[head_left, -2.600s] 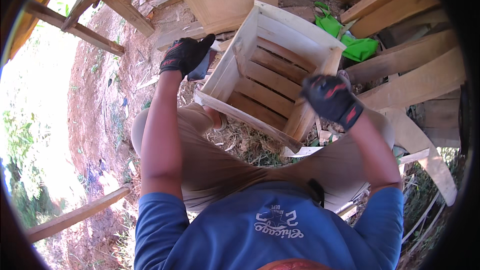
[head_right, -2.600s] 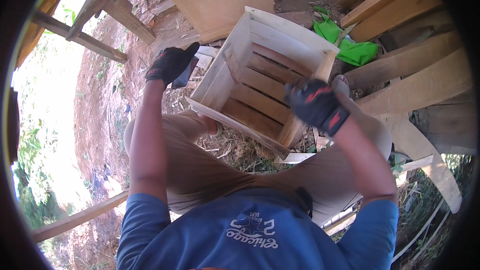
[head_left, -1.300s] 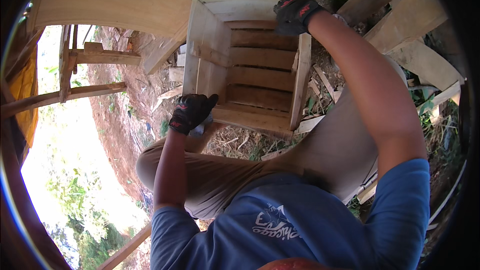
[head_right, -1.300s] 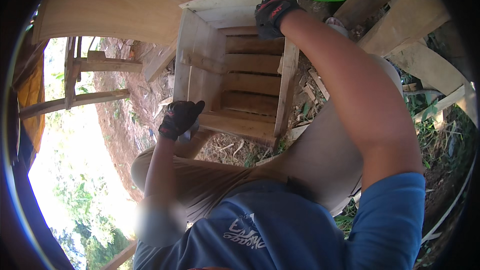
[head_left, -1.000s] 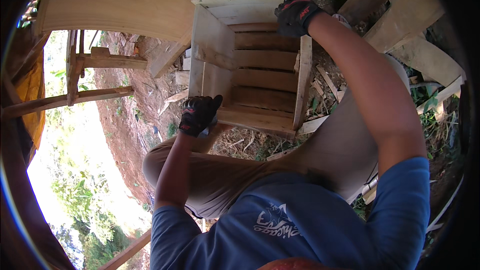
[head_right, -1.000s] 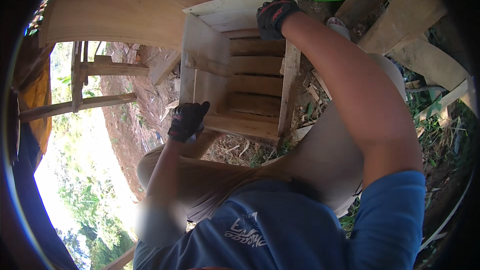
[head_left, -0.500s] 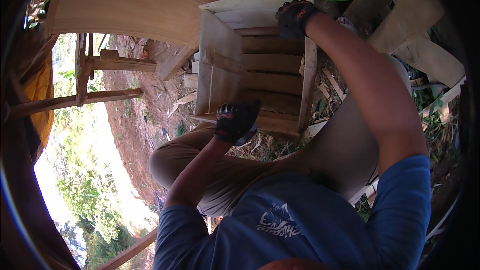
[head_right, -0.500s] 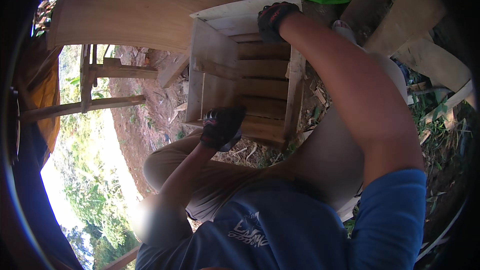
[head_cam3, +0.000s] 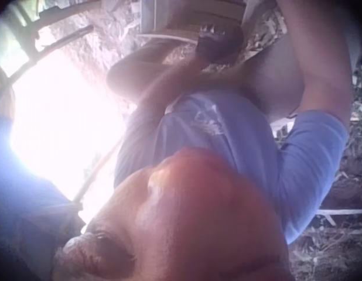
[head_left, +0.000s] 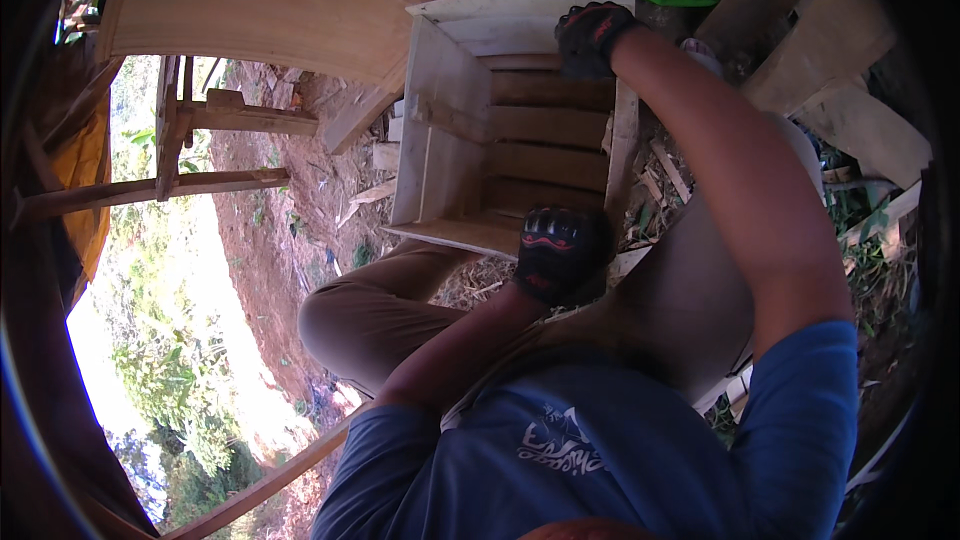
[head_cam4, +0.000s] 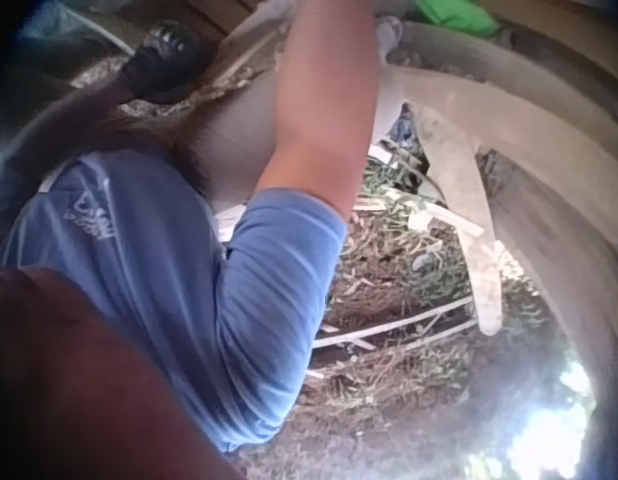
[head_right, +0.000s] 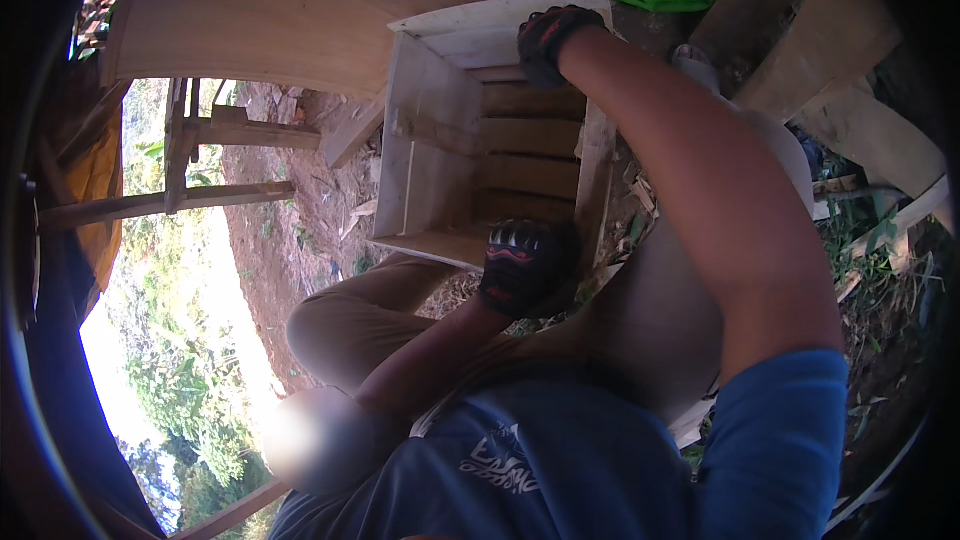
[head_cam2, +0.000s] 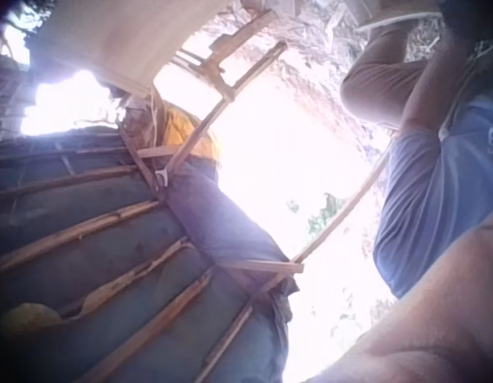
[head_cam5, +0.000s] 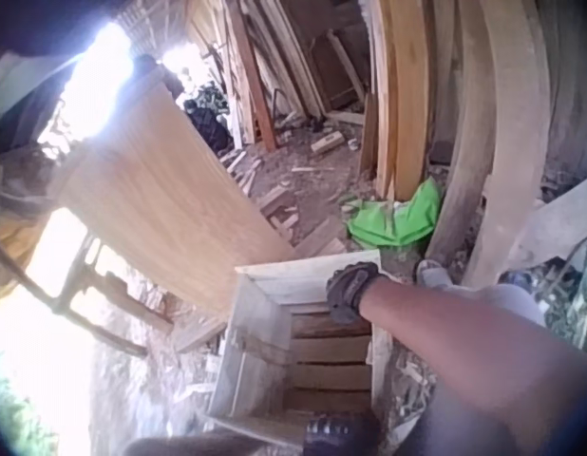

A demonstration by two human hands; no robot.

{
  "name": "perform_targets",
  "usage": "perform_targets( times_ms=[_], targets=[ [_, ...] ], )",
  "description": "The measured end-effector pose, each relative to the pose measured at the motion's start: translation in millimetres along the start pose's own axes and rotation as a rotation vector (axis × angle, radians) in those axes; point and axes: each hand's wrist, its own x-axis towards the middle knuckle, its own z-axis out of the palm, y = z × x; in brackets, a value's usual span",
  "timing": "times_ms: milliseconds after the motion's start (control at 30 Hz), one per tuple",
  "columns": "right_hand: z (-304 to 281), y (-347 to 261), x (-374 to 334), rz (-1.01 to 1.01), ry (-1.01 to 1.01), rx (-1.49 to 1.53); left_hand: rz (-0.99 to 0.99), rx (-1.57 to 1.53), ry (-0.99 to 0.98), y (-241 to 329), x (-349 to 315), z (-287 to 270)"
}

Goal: The person sands the interior and exterior surfaces of a wooden crate using a piece of sandpaper.

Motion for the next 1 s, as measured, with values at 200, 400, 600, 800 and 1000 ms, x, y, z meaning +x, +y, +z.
perform_targets(
  times_ms=[200, 400, 600, 800, 1000],
  targets=[
    [1, 3, -7, -0.025, 0.060, -0.052, 0.037, 0.189, 0.243, 20, 10, -10],
    [11, 15, 1, -0.096, 0.069, -0.036, -0.049, 0.084, -0.207, -5, 4, -8],
    [9, 13, -5, -0.089, 0.101, -0.064, 0.073, 0.384, -0.083, -97, -40, -33],
    [-1, 10, -19, -0.073, 0.013, 0.004, -0.060, 0.457, -0.447, -203, -66, -93],
    [8, 25, -10, -0.113, -0.091, 0.166, -0.223, 0.296, -0.202, -200, -74, -79]
  ],
)
